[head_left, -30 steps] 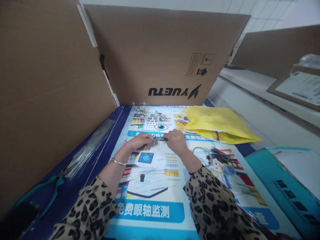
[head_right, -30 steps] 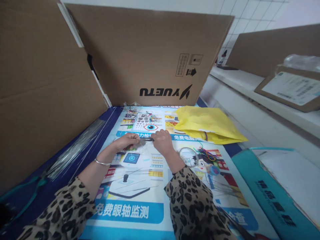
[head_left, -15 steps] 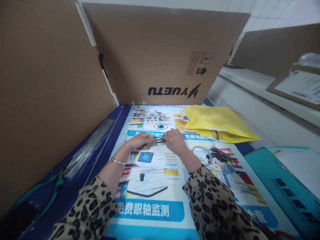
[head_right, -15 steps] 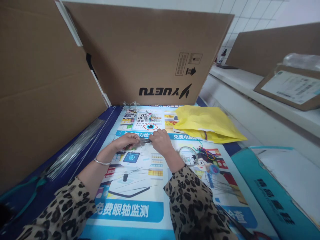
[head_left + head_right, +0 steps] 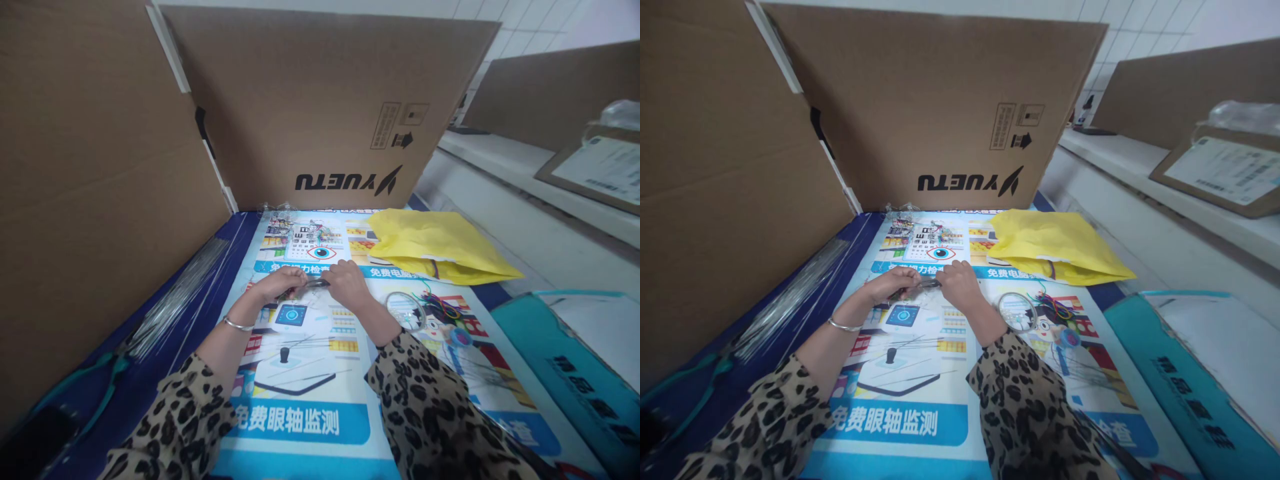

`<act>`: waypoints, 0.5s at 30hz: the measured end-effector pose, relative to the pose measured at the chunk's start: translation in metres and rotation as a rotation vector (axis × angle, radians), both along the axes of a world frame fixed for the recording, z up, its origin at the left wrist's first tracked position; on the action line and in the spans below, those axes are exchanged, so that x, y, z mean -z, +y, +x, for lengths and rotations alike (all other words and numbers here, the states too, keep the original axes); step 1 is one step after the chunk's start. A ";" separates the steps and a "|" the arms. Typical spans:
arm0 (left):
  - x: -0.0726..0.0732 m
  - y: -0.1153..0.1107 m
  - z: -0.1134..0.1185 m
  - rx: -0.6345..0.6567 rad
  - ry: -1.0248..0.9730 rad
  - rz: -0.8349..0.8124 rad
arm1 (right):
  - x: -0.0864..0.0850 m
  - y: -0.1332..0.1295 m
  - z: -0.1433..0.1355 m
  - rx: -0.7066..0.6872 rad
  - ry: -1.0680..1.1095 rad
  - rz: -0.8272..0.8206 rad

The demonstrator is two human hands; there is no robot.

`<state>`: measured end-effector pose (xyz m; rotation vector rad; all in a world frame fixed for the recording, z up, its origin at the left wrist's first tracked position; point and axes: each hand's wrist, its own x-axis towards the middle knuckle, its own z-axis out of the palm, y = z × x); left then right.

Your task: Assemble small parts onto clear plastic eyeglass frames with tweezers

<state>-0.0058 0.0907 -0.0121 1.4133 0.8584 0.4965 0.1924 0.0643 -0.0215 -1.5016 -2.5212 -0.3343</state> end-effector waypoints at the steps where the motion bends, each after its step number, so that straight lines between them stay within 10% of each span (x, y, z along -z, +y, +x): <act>1: 0.000 0.000 0.000 0.000 0.002 -0.001 | 0.000 0.000 -0.001 0.000 0.000 -0.005; 15: -0.003 -0.003 0.000 0.001 -0.035 -0.049 | 0.006 -0.001 -0.003 0.016 0.022 -0.026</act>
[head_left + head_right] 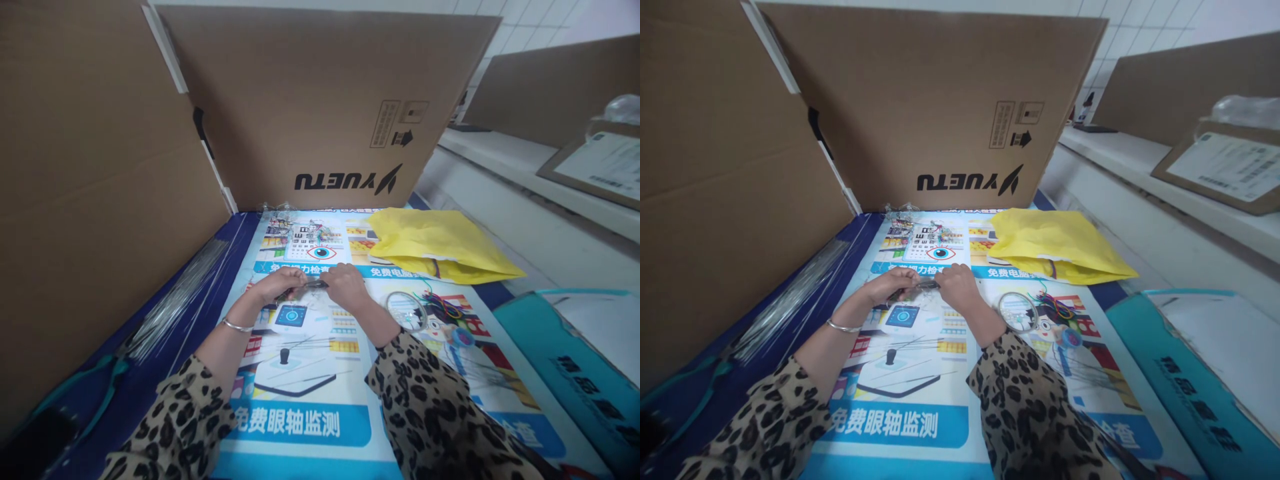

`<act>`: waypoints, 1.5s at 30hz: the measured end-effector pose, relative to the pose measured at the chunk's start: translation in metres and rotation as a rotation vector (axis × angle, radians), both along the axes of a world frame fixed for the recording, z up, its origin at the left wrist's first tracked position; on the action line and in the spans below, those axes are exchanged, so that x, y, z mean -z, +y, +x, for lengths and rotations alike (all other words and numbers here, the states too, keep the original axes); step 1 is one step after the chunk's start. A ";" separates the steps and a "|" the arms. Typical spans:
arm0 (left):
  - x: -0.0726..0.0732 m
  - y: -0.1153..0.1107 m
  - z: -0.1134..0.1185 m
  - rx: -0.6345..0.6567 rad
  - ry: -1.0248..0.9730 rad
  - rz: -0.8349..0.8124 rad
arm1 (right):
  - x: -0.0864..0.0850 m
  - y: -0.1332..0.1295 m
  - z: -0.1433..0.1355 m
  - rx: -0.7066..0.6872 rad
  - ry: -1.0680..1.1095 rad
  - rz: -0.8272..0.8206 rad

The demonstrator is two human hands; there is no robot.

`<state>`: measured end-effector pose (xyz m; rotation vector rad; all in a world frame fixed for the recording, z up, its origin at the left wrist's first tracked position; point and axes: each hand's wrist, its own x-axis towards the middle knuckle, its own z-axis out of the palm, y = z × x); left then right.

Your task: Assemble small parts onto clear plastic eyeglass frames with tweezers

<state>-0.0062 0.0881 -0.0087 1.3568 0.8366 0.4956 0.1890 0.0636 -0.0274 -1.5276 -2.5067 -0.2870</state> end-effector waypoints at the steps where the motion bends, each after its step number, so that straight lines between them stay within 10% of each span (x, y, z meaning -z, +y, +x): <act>1: 0.000 0.000 0.000 -0.003 -0.001 -0.003 | 0.000 0.000 0.000 0.002 -0.002 -0.001; 45: 0.018 0.007 0.003 -0.205 0.109 0.270 | 0.000 -0.005 -0.001 0.165 0.040 0.079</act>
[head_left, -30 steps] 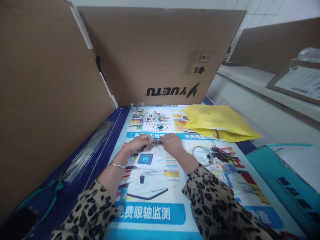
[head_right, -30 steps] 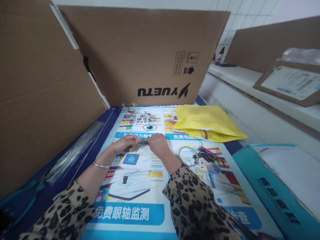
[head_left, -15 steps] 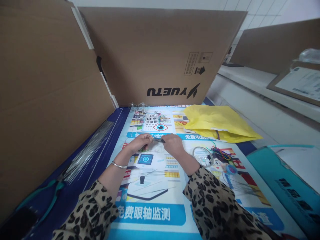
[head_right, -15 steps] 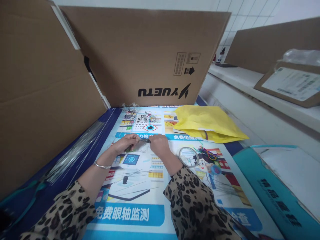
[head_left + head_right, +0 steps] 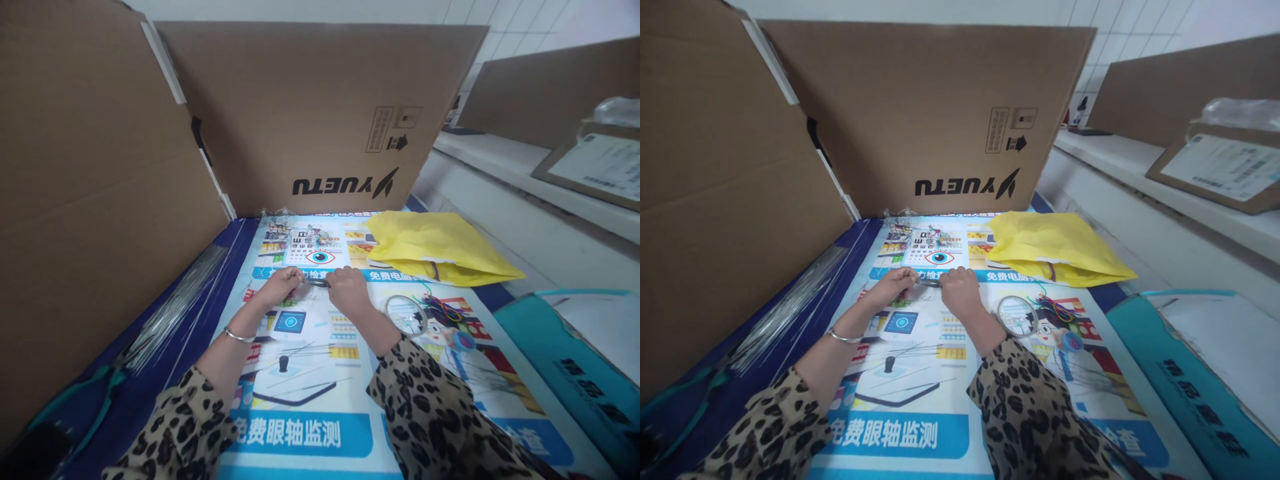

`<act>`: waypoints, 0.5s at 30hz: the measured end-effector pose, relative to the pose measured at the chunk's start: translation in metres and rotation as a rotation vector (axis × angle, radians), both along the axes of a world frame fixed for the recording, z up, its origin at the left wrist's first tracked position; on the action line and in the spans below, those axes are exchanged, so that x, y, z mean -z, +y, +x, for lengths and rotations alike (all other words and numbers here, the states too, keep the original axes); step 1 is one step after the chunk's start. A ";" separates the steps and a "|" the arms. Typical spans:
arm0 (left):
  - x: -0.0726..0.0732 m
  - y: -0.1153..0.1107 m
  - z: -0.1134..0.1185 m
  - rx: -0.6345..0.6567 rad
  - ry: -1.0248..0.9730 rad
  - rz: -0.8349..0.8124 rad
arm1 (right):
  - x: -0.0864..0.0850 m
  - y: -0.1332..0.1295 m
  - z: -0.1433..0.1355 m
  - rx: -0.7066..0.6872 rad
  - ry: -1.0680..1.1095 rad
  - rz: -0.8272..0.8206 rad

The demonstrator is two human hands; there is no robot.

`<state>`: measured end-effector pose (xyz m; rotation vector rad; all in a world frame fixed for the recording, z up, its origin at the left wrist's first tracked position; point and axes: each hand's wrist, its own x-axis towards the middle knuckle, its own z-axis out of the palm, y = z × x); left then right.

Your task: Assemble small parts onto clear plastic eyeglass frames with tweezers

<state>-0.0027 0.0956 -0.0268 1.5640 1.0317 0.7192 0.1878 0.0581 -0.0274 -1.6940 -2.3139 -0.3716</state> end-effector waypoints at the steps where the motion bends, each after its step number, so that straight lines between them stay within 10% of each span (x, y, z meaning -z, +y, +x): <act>1: 0.000 -0.001 0.001 0.003 0.011 0.010 | 0.000 0.000 -0.001 0.010 -0.008 0.001; 15: -0.004 -0.005 0.005 0.048 -0.017 -0.034 | -0.002 -0.002 -0.007 0.047 -0.026 -0.063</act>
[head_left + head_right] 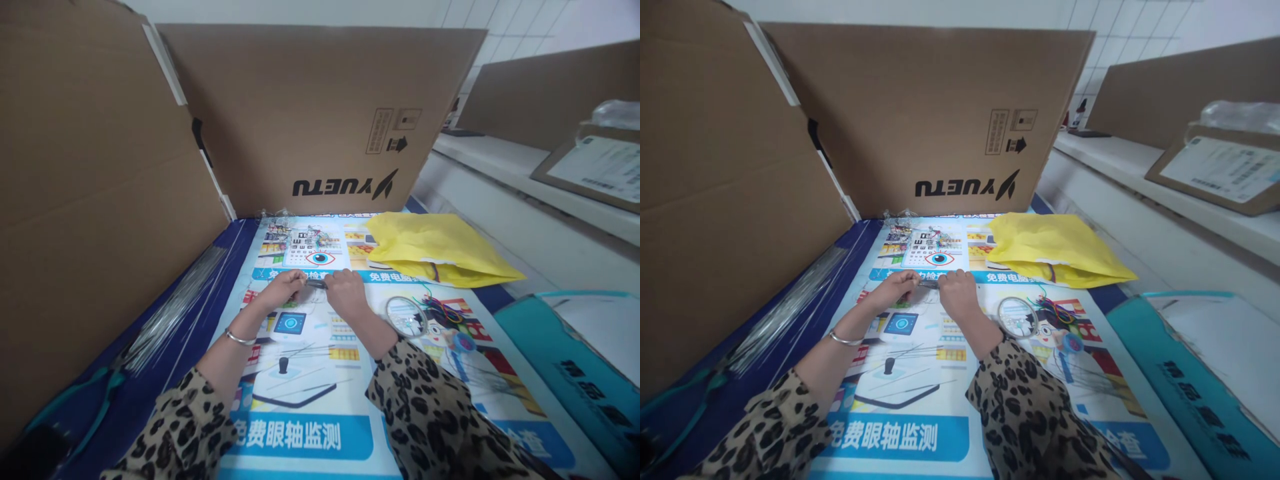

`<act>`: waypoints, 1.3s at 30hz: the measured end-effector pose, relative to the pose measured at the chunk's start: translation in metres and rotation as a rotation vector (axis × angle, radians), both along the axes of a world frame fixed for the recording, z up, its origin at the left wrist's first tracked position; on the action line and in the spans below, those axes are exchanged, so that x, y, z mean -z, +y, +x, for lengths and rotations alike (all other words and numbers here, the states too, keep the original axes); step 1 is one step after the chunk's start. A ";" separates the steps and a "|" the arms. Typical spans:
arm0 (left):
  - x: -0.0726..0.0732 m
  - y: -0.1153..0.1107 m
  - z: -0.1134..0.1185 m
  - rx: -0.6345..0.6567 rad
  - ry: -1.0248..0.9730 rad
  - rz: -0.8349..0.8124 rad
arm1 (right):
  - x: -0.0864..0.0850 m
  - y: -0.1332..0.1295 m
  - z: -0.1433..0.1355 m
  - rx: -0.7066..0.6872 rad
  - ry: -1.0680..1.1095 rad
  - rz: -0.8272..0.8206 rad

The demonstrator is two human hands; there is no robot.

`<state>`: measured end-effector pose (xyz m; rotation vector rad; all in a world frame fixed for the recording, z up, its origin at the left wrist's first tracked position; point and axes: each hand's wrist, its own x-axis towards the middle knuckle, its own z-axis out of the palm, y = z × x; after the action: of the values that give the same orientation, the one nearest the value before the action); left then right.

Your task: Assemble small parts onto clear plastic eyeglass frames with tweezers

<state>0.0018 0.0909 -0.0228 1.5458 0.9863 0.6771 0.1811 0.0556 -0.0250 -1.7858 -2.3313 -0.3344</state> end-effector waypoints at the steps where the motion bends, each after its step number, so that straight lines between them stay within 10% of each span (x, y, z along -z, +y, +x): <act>1: 0.000 0.000 0.000 0.001 -0.023 -0.011 | 0.000 0.000 0.000 0.003 0.002 -0.004; 27: -0.002 0.003 -0.003 -0.079 -0.085 -0.072 | -0.003 0.000 0.007 -0.054 0.035 0.014; 39: -0.003 0.005 -0.007 -0.159 -0.375 -0.195 | 0.000 0.009 0.012 0.083 0.991 -0.019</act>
<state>-0.0057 0.0962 -0.0198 1.1261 0.8664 0.9159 0.1935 0.0645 -0.0247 -1.5226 -1.5440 0.4721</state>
